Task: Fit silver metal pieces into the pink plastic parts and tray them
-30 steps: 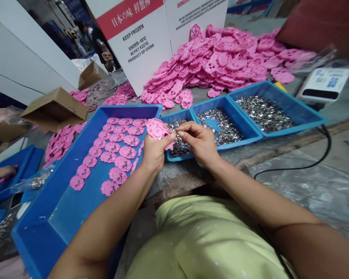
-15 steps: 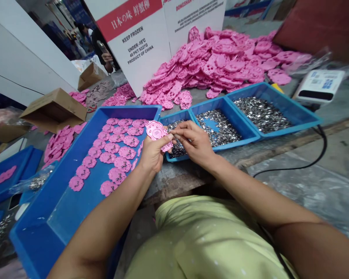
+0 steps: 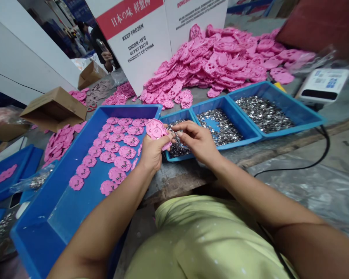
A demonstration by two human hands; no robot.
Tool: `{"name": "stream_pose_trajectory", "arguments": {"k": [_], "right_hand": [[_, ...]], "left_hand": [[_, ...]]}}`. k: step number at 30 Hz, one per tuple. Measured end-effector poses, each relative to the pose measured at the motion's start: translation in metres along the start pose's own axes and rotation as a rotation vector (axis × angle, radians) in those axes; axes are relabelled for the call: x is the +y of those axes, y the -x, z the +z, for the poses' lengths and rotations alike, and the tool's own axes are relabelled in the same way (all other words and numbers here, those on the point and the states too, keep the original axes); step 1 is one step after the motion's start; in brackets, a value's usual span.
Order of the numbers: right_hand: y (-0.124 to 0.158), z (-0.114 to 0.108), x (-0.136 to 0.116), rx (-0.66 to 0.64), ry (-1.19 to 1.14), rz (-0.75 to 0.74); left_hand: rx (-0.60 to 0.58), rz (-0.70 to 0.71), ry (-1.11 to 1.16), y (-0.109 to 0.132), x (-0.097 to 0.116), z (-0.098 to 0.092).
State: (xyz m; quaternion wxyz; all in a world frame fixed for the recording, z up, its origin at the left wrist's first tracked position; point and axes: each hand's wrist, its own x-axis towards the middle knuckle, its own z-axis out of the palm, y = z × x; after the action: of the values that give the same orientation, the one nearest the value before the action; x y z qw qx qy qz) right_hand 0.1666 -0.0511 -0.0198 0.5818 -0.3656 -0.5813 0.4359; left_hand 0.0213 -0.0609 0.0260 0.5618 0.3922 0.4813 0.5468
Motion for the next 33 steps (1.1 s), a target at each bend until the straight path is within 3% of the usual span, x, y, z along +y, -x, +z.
{"name": "stream_pose_trajectory", "arguments": {"k": [4, 11, 15, 18, 21, 33], "right_hand": [[-0.002, 0.003, 0.001, 0.022, -0.099, 0.154], [-0.007, 0.011, 0.000, 0.012, -0.059, 0.060], [-0.008, 0.004, -0.002, -0.034, -0.093, 0.085], [-0.012, -0.005, -0.004, 0.007, -0.008, 0.010], [-0.016, -0.013, -0.008, -0.031, 0.073, -0.062], [-0.028, -0.031, -0.016, -0.208, 0.270, -0.202]], "left_hand": [[0.031, 0.053, -0.037, 0.001, 0.000, 0.001], [0.087, 0.142, -0.151, 0.003, -0.004, 0.003], [-0.031, 0.085, -0.072, 0.005, 0.000, 0.003], [-0.138, -0.026, -0.028, 0.008, 0.004, 0.004], [-0.158, -0.080, -0.037, 0.009, 0.006, 0.005], [-0.305, 0.054, -0.209, 0.000, -0.004, -0.001]]}}
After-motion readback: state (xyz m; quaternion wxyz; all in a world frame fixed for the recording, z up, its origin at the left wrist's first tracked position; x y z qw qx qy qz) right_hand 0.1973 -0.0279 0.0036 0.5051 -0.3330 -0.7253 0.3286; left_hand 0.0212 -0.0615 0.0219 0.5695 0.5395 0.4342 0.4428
